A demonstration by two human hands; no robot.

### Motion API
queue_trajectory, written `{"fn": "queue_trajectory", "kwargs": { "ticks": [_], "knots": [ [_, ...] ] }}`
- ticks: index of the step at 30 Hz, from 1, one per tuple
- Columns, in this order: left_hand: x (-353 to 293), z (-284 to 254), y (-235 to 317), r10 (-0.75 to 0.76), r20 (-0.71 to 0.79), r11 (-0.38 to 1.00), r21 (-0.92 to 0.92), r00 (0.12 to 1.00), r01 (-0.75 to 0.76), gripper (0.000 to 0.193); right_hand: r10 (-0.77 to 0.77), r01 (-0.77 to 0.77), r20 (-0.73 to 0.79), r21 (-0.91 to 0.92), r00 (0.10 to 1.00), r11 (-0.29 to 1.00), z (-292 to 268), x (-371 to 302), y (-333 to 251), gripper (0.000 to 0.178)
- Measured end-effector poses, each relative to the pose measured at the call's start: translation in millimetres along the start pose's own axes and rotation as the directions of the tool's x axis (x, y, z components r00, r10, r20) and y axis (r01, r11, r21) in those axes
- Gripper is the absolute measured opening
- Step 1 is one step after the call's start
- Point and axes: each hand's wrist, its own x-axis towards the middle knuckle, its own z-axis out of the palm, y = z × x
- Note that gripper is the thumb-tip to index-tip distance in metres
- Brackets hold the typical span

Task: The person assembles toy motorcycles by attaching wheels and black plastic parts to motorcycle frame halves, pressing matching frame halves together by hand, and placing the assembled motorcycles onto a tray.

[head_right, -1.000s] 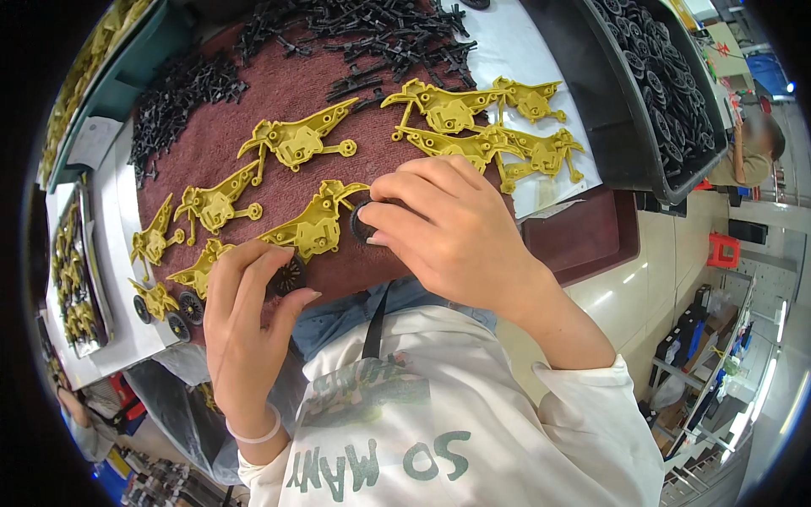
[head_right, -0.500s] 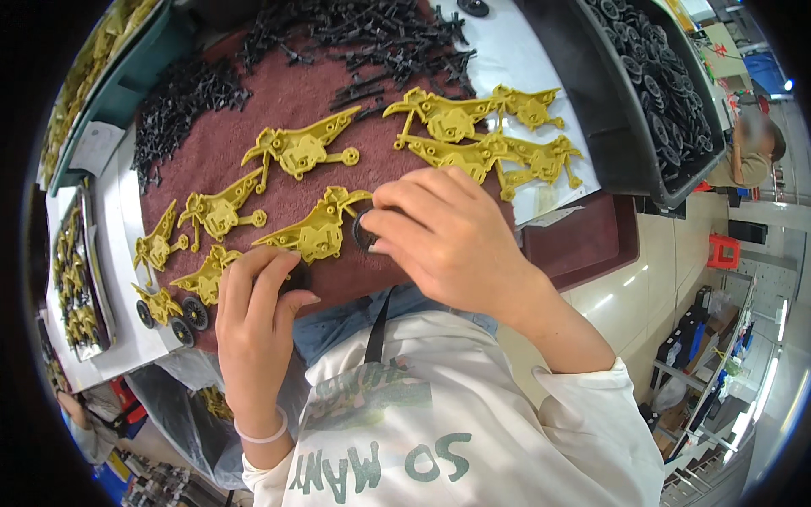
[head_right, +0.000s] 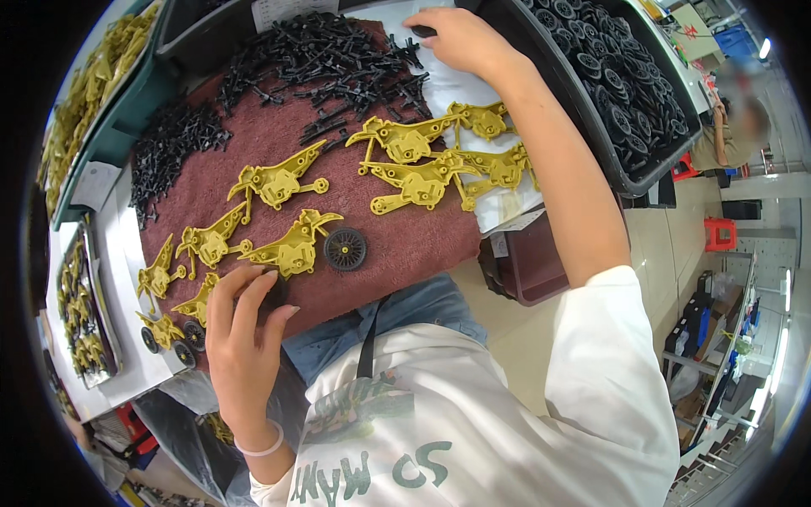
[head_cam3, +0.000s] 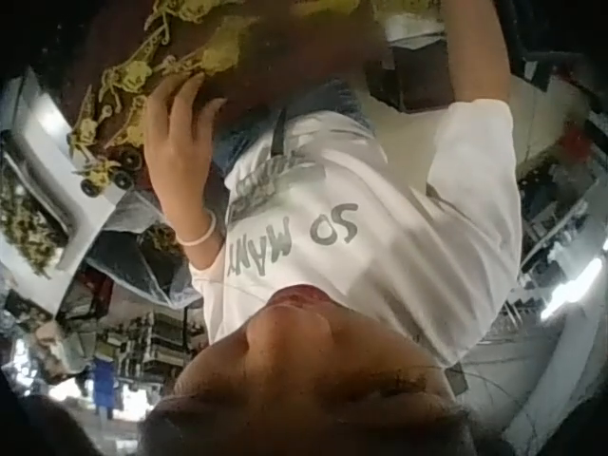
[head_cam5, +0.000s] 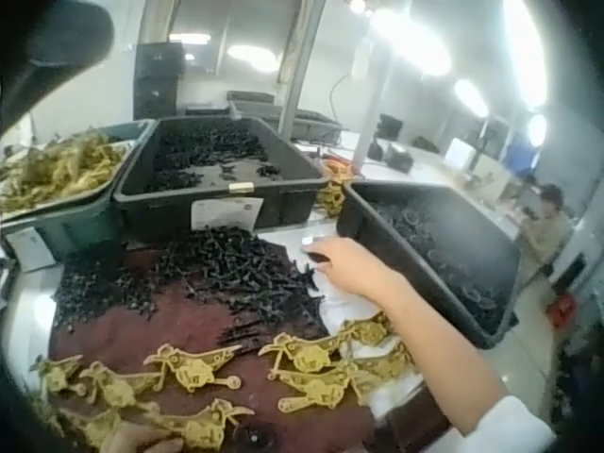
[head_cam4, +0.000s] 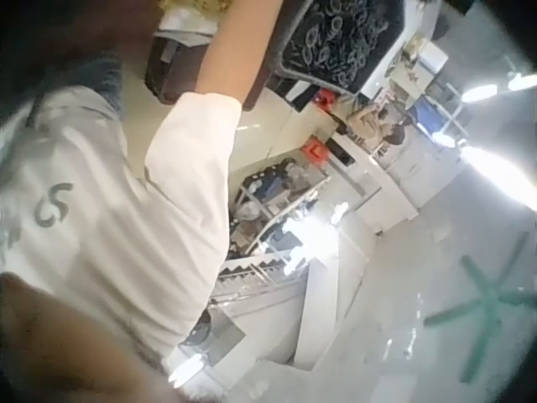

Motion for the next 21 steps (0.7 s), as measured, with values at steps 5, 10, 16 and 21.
{"fn": "queue_trajectory", "kwargs": {
  "ticks": [5,10,16,21],
  "knots": [
    [4.1,0.1,4.4,0.063,-0.088,0.998,-0.016,0.994,-0.064,0.029,-0.017,0.011,-0.036,-0.149,0.999,0.989,-10.9,-9.1,7.9,0.036],
    [27.6,11.1,24.3,0.165,-0.086,0.969,-0.172,0.983,-0.177,0.029,0.054,0.002,-0.166,0.321,0.985,0.947,-75.2,-81.9,-74.2,0.03],
    [86.4,66.3,67.3,0.4,-0.059,0.901,-0.158,0.914,-0.405,0.043,0.182,-0.122,-0.121,0.391,0.976,0.912,-90.6,-170.2,-115.8,0.039],
    [94.0,94.0,61.9,0.503,-0.024,0.864,0.05,0.864,-0.501,0.037,0.228,-0.147,-0.138,0.44,0.964,0.886,-74.8,-197.7,-129.5,0.042]
  ]
}}
